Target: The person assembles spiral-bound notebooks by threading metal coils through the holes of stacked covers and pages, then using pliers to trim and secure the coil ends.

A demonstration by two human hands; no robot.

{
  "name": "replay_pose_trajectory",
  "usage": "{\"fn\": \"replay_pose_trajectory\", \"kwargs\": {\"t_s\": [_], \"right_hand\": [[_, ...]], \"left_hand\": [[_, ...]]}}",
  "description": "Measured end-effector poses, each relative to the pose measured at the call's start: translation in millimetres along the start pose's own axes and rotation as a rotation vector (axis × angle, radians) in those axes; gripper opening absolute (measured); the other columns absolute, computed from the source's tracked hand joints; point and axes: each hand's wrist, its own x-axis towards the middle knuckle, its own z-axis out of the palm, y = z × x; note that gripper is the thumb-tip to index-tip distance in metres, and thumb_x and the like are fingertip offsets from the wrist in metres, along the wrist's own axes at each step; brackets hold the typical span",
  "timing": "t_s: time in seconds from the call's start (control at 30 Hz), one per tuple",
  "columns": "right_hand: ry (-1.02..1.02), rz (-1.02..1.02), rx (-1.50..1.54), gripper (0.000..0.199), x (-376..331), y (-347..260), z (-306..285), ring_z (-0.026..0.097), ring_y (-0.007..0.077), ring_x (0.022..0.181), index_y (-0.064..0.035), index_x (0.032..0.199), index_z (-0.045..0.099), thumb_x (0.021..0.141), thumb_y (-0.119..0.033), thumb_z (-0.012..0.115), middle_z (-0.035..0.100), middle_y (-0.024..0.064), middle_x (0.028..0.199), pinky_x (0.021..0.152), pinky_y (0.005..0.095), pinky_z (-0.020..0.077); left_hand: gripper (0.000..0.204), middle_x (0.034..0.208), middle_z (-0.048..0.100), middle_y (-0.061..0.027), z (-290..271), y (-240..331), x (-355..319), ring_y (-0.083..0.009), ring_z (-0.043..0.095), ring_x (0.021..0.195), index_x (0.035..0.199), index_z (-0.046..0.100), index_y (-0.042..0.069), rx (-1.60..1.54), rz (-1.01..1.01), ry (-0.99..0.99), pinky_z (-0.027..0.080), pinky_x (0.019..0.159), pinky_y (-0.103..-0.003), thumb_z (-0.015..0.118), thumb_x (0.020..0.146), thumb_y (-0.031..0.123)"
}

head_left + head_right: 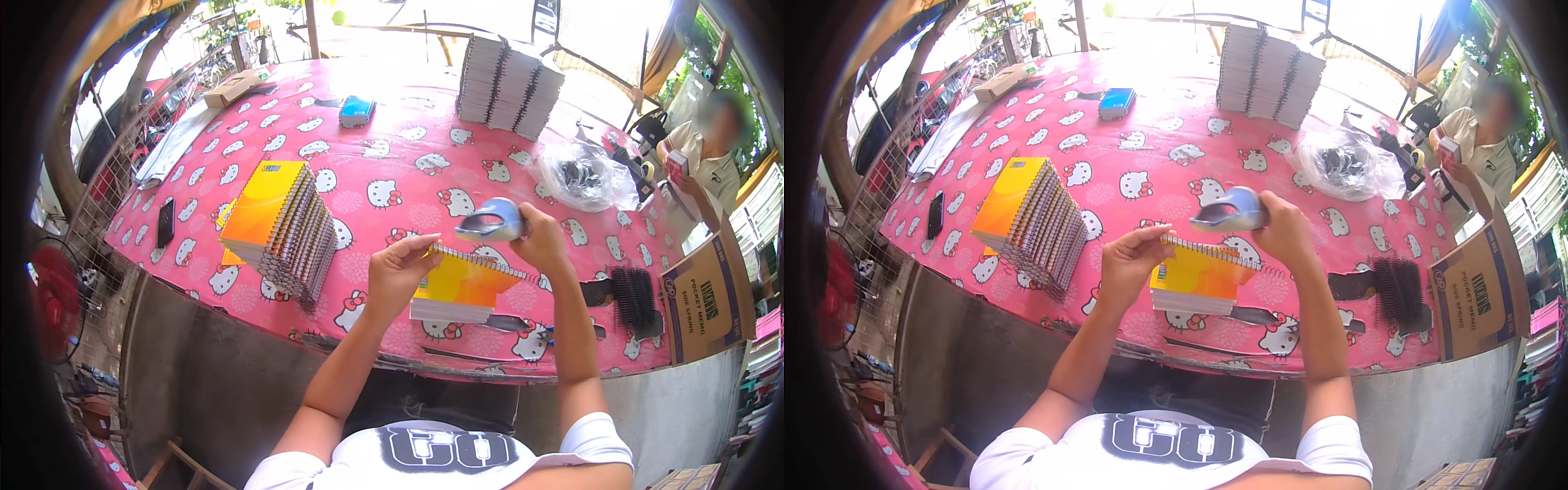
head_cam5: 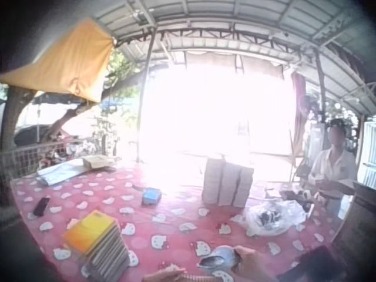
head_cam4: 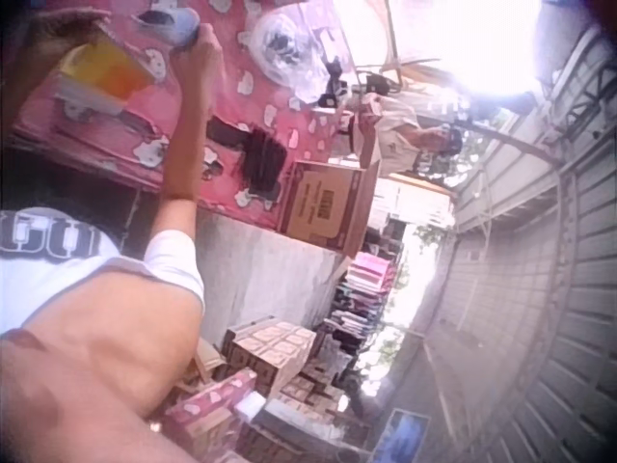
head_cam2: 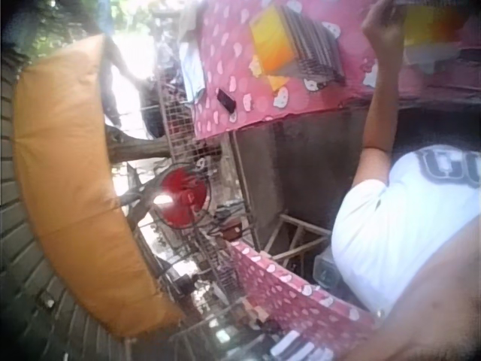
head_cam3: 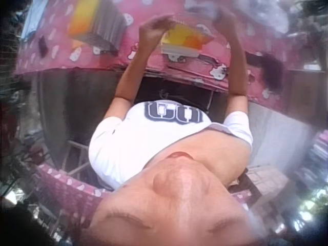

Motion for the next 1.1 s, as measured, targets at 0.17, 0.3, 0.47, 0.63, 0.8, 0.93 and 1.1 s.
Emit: {"fn": "replay_pose_trajectory", "kwargs": {"t_s": [0.17, 0.3, 0.47, 0.63, 0.8, 0.93, 1.1], "right_hand": [[-0.005, 0.236, -0.374, 0.023, -47.8, 74.0, 17.3, 0.062, 0.0377, 0.091, -0.0041, 0.092, 0.055, 0.073, -0.01, 0.065, 0.063, 0.0161, 0.097, 0.075, 0.0481, 0.0505], [-0.065, 0.143, -0.169, 0.045, -76.8, 68.2, 7.9, 0.055, 0.0409, 0.108, -0.0027, 0.111, 0.056, 0.073, -0.022, 0.072, 0.057, 0.0211, 0.117, 0.09, 0.0464, 0.0472], [-0.072, 0.081, -0.292, 0.073, -141.0, 65.3, -41.5, 0.038, 0.0403, 0.131, -0.0041, 0.129, 0.051, 0.07, -0.038, 0.077, 0.04, 0.0229, 0.141, 0.106, 0.0487, 0.0336], [-0.229, 0.243, -0.08, 0.071, -222.5, 92.3, -42.0, 0.035, 0.0382, 0.133, -0.0058, 0.128, 0.051, 0.074, -0.046, 0.073, 0.039, 0.0175, 0.143, 0.11, 0.0524, 0.0248], [-0.01, 0.138, -0.491, 0.065, -225.2, 70.4, -30.7, 0.041, 0.0373, 0.125, -0.0069, 0.127, 0.052, 0.079, -0.048, 0.068, 0.05, 0.0162, 0.128, 0.106, 0.0523, 0.0287], [0.058, 0.173, -0.313, 0.052, -211.7, 73.2, -11.3, 0.049, 0.0347, 0.106, -0.0052, 0.118, 0.054, 0.082, -0.041, 0.067, 0.054, 0.0151, 0.107, 0.09, 0.0497, 0.0378], [0.134, 0.097, 0.169, 0.038, -176.5, -2.2, -14.7, 0.054, 0.0321, 0.088, -0.003, 0.107, 0.057, 0.083, -0.03, 0.07, 0.056, 0.0138, 0.09, 0.077, 0.0408, 0.0425]], "left_hand": [[0.029, 0.103, 0.067, -0.0077, 6.4, 1.0, 5.8, -0.012, 0.063, 0.097, 0.112, 0.063, -0.002, -0.147, -0.03, -0.107, 0.051, 0.085, -0.024, 0.066, 0.083, -0.007], [0.025, 0.102, 0.066, -0.0107, -2.1, -9.9, 7.5, -0.0128, 0.062, 0.092, 0.109, 0.061, -0.002, -0.098, 0.055, -0.103, 0.052, 0.08, -0.024, 0.067, 0.084, -0.004], [0.022, 0.101, 0.066, -0.0117, -6.0, 1.4, 6.5, -0.013, 0.062, 0.091, 0.101, 0.061, -0.002, -0.166, 0.084, -0.083, 0.052, 0.076, -0.024, 0.069, 0.081, -0.005], [0.02, 0.1, 0.067, -0.0112, 19.4, -1.9, 22.4, -0.0153, 0.063, 0.089, 0.092, 0.061, 0.001, -0.116, 0.092, -0.192, 0.053, 0.077, -0.027, 0.072, 0.077, -0.006], [0.02, 0.091, 0.069, -0.0115, 36.8, 40.7, -7.9, -0.0232, 0.066, 0.085, 0.086, 0.062, 0.004, 0.516, 0.692, 0.033, 0.052, 0.078, -0.036, 0.076, 0.073, -0.004], [0.018, 0.086, 0.069, -0.0117, 38.7, 25.1, -32.5, -0.0284, 0.067, 0.084, 0.083, 0.064, 0.004, 0.666, 0.724, -0.093, 0.052, 0.075, -0.037, 0.076, 0.071, -0.003], [0.02, 0.09, 0.069, -0.0133, 45.0, 2.8, -39.9, -0.0237, 0.068, 0.086, 0.086, 0.065, 0.0, 0.678, 0.568, -0.094, 0.054, 0.075, -0.032, 0.077, 0.071, -0.004]]}}
